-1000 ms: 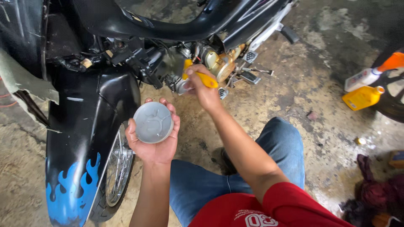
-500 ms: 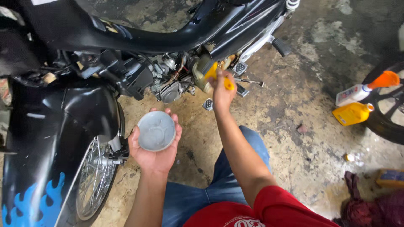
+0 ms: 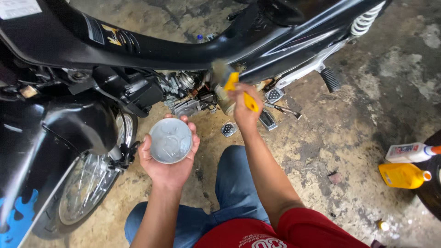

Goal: The person cleans a motorcycle by spraying liquid from a bottle onto a sponge and wiping the front fender, engine, and handlebars. They then use a brush dipped in a small container to scrub the handlebar area and engine components.

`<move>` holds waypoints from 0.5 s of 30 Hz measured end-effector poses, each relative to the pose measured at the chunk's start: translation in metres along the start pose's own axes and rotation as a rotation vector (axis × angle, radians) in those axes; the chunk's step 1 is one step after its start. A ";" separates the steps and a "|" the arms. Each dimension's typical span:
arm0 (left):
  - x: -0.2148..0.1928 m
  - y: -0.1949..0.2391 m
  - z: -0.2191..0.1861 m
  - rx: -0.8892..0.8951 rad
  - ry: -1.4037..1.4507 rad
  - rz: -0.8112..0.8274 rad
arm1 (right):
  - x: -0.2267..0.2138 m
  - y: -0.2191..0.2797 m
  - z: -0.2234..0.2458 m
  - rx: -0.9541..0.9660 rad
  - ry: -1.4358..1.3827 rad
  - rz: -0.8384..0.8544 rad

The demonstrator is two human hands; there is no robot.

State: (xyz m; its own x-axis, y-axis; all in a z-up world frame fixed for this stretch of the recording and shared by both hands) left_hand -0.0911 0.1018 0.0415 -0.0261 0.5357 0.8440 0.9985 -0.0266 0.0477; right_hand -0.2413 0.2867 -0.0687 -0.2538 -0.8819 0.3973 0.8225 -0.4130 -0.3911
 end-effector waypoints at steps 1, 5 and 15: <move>0.001 -0.002 0.001 0.008 0.004 -0.007 | -0.006 0.004 -0.001 -0.062 0.016 -0.046; 0.007 -0.006 0.002 0.083 -0.004 -0.038 | -0.015 0.017 -0.011 -0.182 0.221 0.351; 0.031 -0.007 0.014 0.144 -0.008 -0.096 | 0.003 0.020 -0.003 -0.145 0.215 0.261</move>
State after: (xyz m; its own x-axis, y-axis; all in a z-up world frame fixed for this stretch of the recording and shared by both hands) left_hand -0.0986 0.1305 0.0594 -0.1222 0.5370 0.8347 0.9879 0.1465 0.0504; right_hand -0.2275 0.2752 -0.0782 -0.1593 -0.9830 0.0909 0.7970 -0.1824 -0.5758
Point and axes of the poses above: each hand's wrist, its own y-axis away from the middle knuckle, its own x-axis out of the palm, z = x × y, the point moved 2 cm from there along -y, towards the middle knuckle, and after that the axes turned 13 degrees about -y, right-handed, at the moved point
